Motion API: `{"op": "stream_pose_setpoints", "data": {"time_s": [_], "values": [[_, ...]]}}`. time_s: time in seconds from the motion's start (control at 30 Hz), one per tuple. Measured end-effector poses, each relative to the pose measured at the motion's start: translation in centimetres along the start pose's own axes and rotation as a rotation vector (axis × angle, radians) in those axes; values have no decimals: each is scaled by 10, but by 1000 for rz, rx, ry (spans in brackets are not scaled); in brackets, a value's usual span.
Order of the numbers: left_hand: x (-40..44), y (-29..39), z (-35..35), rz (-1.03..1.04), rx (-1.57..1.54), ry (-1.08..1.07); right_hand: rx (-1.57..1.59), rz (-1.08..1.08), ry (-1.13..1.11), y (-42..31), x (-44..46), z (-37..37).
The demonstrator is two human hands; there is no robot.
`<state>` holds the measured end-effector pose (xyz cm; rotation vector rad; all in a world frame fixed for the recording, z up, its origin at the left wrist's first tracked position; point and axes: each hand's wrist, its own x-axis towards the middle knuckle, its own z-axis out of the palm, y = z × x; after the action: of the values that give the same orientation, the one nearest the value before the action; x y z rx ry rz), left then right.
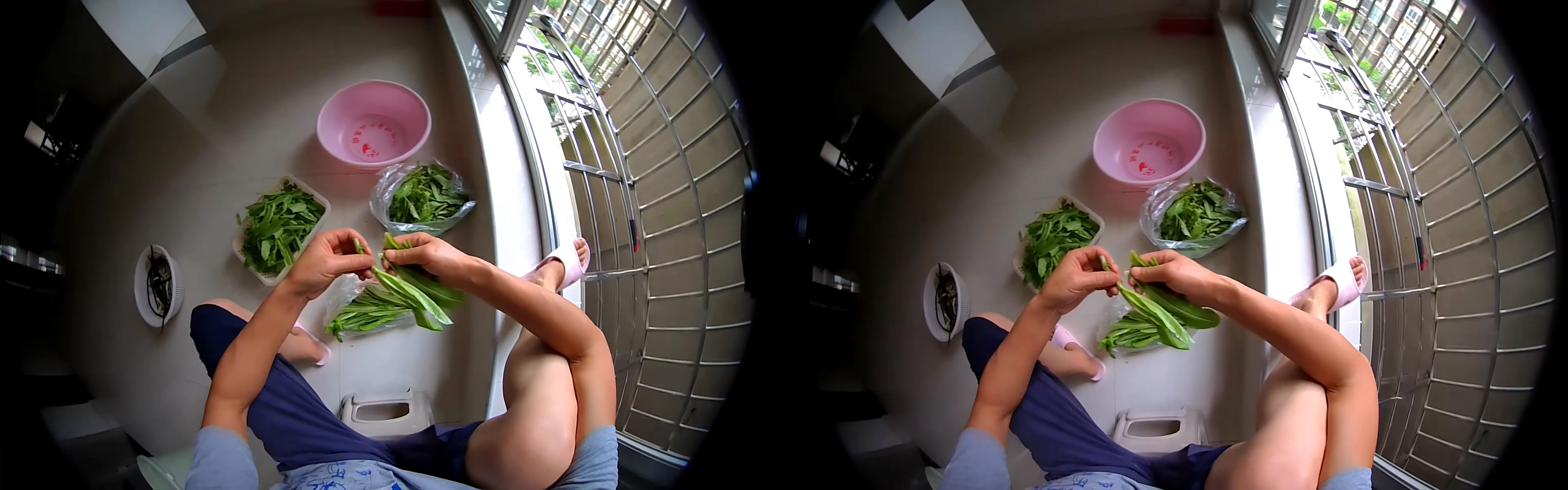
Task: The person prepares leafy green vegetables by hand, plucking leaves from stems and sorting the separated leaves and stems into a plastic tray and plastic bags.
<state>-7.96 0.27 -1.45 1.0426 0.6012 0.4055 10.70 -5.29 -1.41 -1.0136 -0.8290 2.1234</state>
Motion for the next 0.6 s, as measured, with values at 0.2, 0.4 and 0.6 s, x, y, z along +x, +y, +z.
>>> {"op": "stream_pose_setpoints", "data": {"time_s": [0.2,0.4,0.6], "values": [[0,-1,-2,-26,-11,17,-228,35,45,-4,-2,-2],[-1,-1,-4,-46,-5,51,-272,34,-18,-5,-4,-1],[2,-7,1,-51,-48,117,-361,-23,14,-1,-4,-1]]}}
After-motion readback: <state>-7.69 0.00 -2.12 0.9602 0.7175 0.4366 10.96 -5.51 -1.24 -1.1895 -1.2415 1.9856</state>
